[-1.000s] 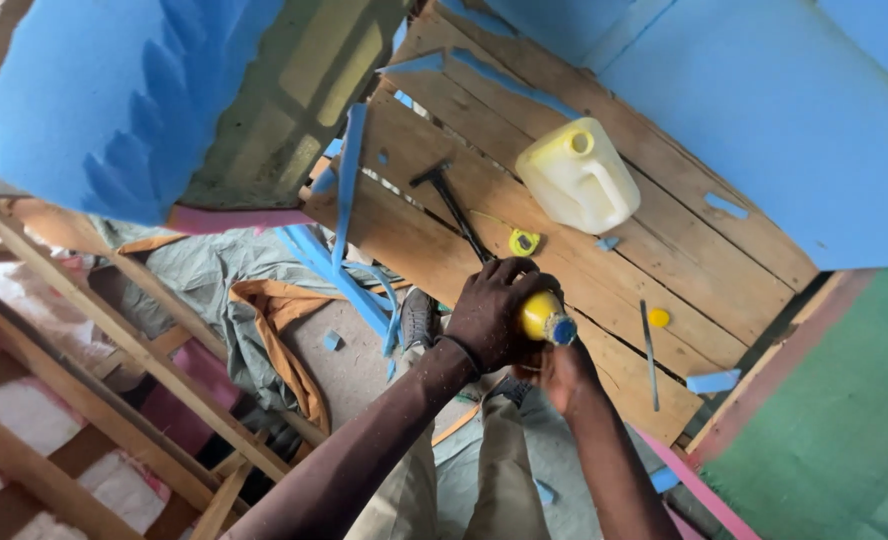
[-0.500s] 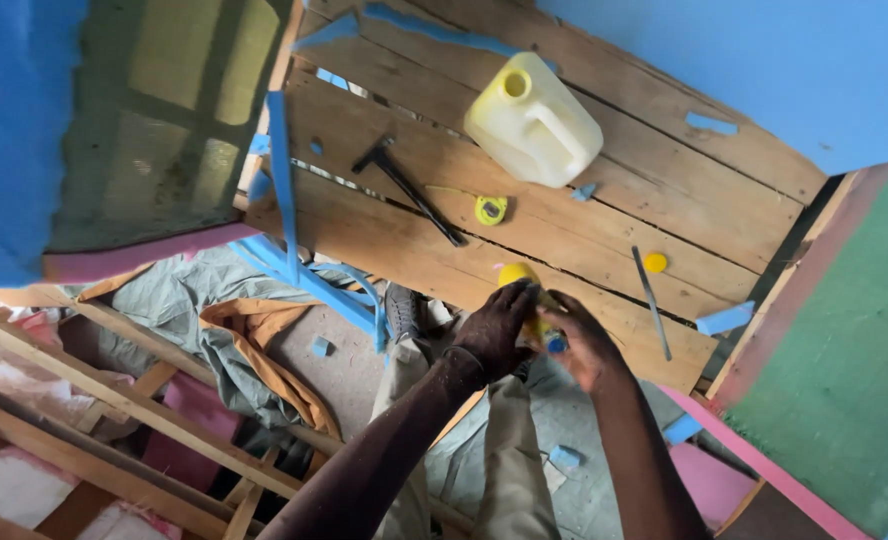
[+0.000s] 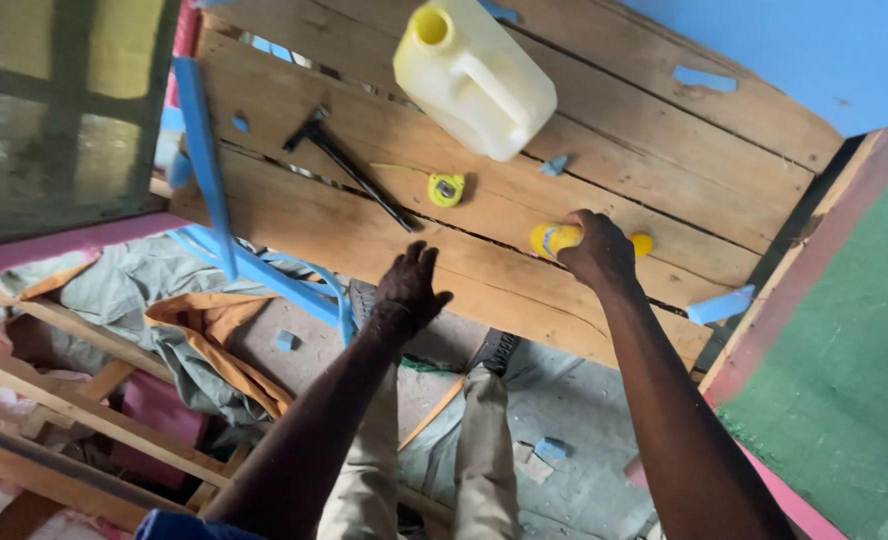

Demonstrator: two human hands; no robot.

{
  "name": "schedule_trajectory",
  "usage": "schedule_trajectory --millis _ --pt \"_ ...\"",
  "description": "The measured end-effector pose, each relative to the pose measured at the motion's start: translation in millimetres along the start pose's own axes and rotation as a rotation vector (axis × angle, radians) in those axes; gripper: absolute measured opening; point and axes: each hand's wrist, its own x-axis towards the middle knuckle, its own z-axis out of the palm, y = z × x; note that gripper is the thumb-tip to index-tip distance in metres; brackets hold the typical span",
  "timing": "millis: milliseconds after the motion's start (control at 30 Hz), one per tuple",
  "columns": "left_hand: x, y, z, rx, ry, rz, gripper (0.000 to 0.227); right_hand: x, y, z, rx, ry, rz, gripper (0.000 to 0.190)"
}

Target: The person pours a liquid from a large white container into a small yellow bottle, then secures the cap. They then pick up a large black foam sheet and use a tape measure and a pencil to measure and mark the foam.

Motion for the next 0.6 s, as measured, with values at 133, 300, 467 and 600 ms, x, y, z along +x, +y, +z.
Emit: schedule_trajectory --millis 133,300,467,600 --pt "17.2 -0.1 6.0 0.062 -0.034 -0.042 0.087 -39.9 -17.6 -14.0 0.001 0.024 -0.022 0.071" --pt "22.9 21.1 0.2 0.019 -0.078 -0.007 0.080 -59.0 -10.4 19.4 0.013 0.364 -0.235 0.068" --pt "30.6 39.0 11.1 -0.022 -0.080 0.015 0.080 -97.1 -31.7 -43.0 0.148 0.332 -0.249 0.075" --pt "44.2 40.5 31.2 -0.026 -0.074 0.026 0.080 -91.2 -17.5 -64.2 0.269 0.207 -0.031 0.066"
